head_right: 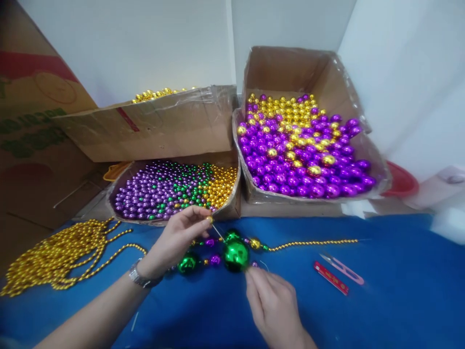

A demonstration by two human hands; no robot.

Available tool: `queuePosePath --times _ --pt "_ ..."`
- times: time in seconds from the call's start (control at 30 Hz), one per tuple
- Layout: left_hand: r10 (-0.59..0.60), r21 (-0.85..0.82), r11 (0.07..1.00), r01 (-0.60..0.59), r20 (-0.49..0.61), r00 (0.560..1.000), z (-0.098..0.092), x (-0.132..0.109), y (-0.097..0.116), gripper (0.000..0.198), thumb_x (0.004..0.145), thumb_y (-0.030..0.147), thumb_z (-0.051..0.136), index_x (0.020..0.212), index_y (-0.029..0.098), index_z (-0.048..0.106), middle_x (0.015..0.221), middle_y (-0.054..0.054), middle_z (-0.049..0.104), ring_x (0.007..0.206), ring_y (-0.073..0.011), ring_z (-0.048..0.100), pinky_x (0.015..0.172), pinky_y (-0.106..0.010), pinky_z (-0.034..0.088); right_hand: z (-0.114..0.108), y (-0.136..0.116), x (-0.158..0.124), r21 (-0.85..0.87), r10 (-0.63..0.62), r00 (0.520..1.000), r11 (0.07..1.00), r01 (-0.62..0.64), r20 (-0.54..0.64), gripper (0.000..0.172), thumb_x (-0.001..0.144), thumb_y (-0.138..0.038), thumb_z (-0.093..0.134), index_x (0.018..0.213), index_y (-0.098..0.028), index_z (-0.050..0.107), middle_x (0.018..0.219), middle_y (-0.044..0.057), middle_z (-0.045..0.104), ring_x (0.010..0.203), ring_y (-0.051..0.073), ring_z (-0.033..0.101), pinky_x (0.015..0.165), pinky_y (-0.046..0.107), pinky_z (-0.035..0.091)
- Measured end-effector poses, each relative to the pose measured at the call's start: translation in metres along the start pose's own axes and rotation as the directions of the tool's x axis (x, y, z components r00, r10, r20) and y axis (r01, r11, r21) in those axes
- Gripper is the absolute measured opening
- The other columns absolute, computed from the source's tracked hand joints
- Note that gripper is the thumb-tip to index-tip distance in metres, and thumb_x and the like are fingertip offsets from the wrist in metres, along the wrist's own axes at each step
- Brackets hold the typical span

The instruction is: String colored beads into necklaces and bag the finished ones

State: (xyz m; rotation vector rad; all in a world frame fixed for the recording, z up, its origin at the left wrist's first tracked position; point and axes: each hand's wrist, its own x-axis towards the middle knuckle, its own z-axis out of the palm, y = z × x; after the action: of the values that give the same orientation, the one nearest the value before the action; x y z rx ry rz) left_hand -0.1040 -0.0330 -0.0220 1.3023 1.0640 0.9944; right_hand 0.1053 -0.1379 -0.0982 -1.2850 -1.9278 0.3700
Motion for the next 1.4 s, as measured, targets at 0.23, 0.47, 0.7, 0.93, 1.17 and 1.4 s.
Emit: queuePosePath --times 0.23,0.47,0.7,0.93,1.17,1.4 --pt "-0.004 0.009 1.0 0.004 0.054 0.999 0.012 -0.003 0.0 0.021 0.076 0.028 0.068 0.091 0.016 0.059 0.082 -0.001 0.059 0.068 -0.0106 0.056 0.061 -0.022 0.048 -0.011 0.0 -0.002 0.009 0.071 0.997 0.997 -0.071 0.023 0.021 0.094 -0.019 0.038 0.085 -0.018 0.057 0.068 0.001 0.057 0.059 0.013 0.053 0.059 0.023 0.04" --pt "-0.133 -0.096 0.983 0.158 0.227 0.965 0.043 -0.026 -0.028 0.018 0.076 0.026 0.069 0.088 0.014 0.064 0.08 -0.003 0.063 0.068 -0.0111 0.056 0.061 -0.022 0.048 0.004 0.014 -0.033 -0.066 0.178 0.981 0.983 -0.173 0.075 0.027 0.096 -0.022 0.032 0.077 -0.019 0.05 0.063 0.0 0.054 0.056 0.012 0.053 0.054 0.021 0.039" --pt "0.059 0.069 0.995 -0.076 0.213 0.975 0.057 -0.04 -0.058 0.013 0.082 0.027 0.061 0.084 0.017 0.07 0.093 -0.008 0.068 0.085 -0.0188 0.063 0.077 -0.03 0.05 0.018 0.043 -0.062 -0.152 0.229 0.97 0.965 -0.215 0.082 0.022 0.094 -0.022 0.035 0.088 -0.017 0.055 0.071 0.004 0.062 0.06 0.016 0.061 0.055 0.024 0.046" --pt "0.233 0.272 0.916 -0.296 0.242 0.942 0.065 -0.036 -0.021 0.012 0.084 0.025 0.058 0.088 0.019 0.069 0.084 -0.005 0.071 0.076 -0.0172 0.065 0.069 -0.026 0.051 -0.021 0.04 -0.043 -0.119 0.223 0.974 0.969 -0.218 0.031 0.03 0.094 -0.019 0.037 0.119 -0.019 0.053 0.109 0.009 0.062 0.097 0.018 0.062 0.083 0.028 0.051" --pt "0.274 0.073 0.953 -0.294 0.208 0.939 0.082 -0.031 0.006 0.011 0.084 0.024 0.059 0.087 0.018 0.067 0.085 -0.005 0.07 0.074 -0.0176 0.065 0.067 -0.027 0.052 -0.029 0.013 -0.01 0.076 0.127 0.992 0.989 -0.126 -0.003 0.025 0.095 -0.022 0.039 0.103 -0.019 0.062 0.085 0.005 0.066 0.073 0.015 0.064 0.067 0.024 0.052" --pt "0.314 0.214 0.824 -0.524 0.597 0.738 0.096 -0.018 -0.041 0.043 0.076 0.035 0.067 0.115 0.02 0.057 0.109 -0.009 0.064 0.1 -0.023 0.058 0.089 -0.034 0.044 -0.067 0.005 0.0 0.165 0.21 0.977 0.965 -0.202 -0.038 0.024 0.093 -0.029 0.046 0.105 -0.02 0.065 0.072 0.002 0.061 0.062 0.013 0.06 0.055 0.021 0.049"
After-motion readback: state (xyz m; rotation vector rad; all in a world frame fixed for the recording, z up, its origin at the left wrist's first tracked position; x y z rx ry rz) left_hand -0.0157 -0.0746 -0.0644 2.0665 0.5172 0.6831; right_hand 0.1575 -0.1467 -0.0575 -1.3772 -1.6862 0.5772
